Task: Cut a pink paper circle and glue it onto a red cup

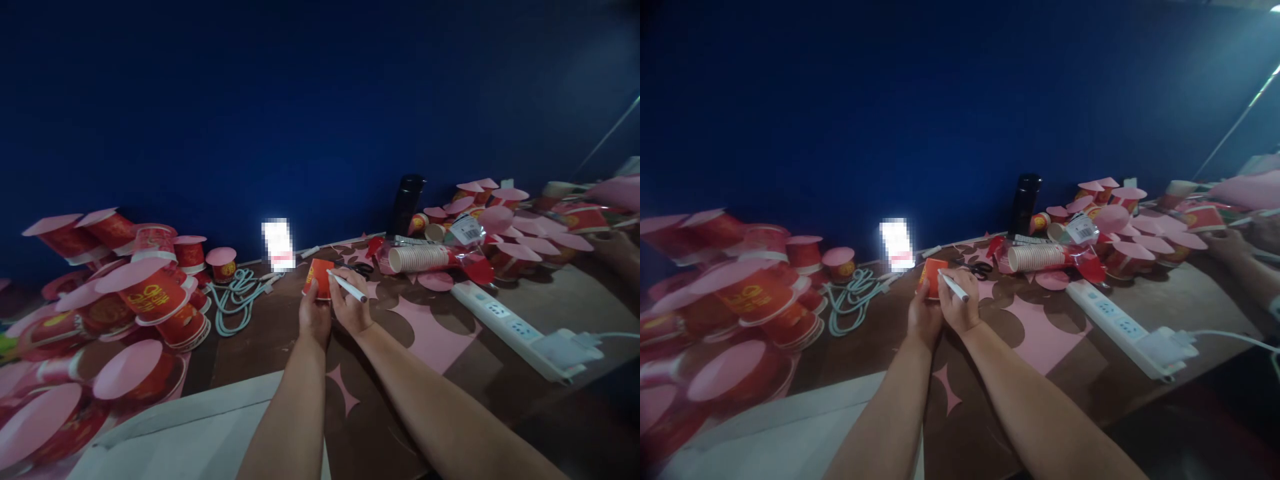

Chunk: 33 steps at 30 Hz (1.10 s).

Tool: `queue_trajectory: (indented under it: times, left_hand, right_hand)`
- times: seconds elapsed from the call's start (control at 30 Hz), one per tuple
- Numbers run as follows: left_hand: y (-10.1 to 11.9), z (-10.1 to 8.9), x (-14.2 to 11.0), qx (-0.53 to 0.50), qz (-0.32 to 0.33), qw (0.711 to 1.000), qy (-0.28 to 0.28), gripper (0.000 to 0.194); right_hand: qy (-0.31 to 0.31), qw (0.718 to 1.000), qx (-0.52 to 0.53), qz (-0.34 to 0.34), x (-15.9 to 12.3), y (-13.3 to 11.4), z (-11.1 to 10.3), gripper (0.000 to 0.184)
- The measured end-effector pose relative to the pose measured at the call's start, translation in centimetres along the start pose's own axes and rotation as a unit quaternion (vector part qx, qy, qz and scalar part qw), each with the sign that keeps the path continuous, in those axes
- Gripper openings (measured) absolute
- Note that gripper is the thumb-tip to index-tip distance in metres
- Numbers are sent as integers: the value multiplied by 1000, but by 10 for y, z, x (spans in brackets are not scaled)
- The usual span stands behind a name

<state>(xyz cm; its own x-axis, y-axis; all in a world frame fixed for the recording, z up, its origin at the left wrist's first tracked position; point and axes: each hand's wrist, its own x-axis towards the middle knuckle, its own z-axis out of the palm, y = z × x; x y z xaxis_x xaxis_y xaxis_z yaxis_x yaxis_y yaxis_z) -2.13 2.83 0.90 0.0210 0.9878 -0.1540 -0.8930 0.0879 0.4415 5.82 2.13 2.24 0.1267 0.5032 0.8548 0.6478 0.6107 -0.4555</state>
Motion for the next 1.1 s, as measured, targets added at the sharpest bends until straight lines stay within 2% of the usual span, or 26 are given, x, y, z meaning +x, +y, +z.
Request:
queue_trajectory:
  times: [0.47, 0.83, 1.1]
  left_hand:
    - [0, 1, -2, -10, 14, 999, 31, 16]
    - [2, 2, -5, -2, 1, 1000, 15, 18]
    - [2, 2, -3, -11, 2, 999, 37, 17]
  right_hand:
    - [2, 1000, -19, 0, -2, 5, 2, 13]
    - [1, 1000, -5, -18, 0, 0, 0, 13]
    - [-5, 1000, -19, -12, -1, 1, 2, 12]
